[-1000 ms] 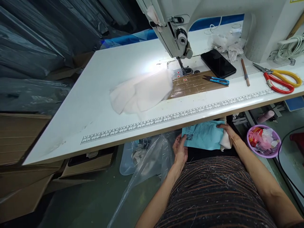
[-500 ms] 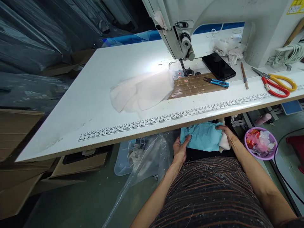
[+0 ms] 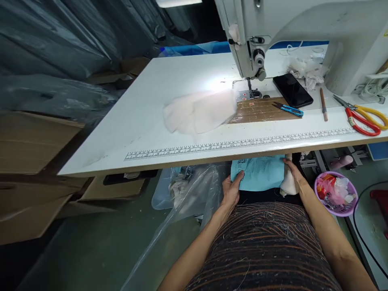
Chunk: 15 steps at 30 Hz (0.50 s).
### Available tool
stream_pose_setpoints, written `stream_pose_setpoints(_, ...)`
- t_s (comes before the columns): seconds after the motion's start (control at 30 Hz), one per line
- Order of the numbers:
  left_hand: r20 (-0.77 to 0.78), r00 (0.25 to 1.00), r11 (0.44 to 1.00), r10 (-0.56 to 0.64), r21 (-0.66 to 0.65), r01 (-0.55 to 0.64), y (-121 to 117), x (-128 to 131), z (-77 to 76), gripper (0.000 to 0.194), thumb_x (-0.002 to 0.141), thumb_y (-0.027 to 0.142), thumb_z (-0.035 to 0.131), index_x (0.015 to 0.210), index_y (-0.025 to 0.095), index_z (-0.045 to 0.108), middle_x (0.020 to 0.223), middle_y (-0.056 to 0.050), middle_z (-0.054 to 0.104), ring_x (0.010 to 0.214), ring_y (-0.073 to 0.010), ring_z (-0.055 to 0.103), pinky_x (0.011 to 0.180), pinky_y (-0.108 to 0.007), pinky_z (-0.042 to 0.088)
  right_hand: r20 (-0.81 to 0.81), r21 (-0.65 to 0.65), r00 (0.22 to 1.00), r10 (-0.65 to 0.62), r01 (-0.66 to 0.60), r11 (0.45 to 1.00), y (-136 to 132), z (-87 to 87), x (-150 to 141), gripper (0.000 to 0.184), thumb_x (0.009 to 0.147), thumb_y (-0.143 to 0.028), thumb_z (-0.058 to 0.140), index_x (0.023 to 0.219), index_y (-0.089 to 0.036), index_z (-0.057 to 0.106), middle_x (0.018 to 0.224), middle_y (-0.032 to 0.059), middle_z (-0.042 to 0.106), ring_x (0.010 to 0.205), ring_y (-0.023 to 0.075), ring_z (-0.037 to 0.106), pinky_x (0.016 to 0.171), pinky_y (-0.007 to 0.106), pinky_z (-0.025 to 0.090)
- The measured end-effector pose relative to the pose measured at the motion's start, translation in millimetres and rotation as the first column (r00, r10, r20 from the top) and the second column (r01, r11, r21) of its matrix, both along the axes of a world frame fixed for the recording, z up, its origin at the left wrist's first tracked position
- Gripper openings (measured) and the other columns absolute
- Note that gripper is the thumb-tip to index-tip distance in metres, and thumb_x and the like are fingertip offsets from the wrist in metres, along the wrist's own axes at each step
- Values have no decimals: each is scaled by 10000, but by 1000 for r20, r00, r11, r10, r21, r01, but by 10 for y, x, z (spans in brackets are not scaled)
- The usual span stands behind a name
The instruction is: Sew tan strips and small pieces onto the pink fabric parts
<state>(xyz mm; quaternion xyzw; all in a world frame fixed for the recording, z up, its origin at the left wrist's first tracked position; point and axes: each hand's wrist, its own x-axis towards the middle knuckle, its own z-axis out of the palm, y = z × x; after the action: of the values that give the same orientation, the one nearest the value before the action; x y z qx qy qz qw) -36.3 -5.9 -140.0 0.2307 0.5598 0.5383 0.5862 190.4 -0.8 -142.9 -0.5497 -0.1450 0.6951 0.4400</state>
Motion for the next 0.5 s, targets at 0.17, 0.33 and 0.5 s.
stream_pose_setpoints(0.17,9,999,999,35,-20,-35,-35,-49,79,528,451,494,892,778,118,719,761,-53,713,723,-185,644,737,-300,482,13,39,1000,2,-3,999,29,4,6,465,629,-652,638,871,-259,588,738,19,685,775,277,669,629,365,536)
stream_pose_setpoints(0.33,0,998,997,55,-56,-55,-150,-190,196,509,439,476,901,743,112,716,709,-47,710,630,-159,620,643,-272,475,24,83,1000,13,-15,996,56,-3,13,451,628,-636,651,855,-248,605,697,30,660,670,256,636,540,344,499)
stream_pose_setpoints(0.5,-31,997,993,71,-92,-74,-326,-447,369,502,459,507,893,711,113,710,706,-63,714,610,-166,627,605,-274,487,3,133,998,56,-55,990,90,29,16,434,618,-590,649,852,-226,627,694,24,623,524,173,505,500,313,427)
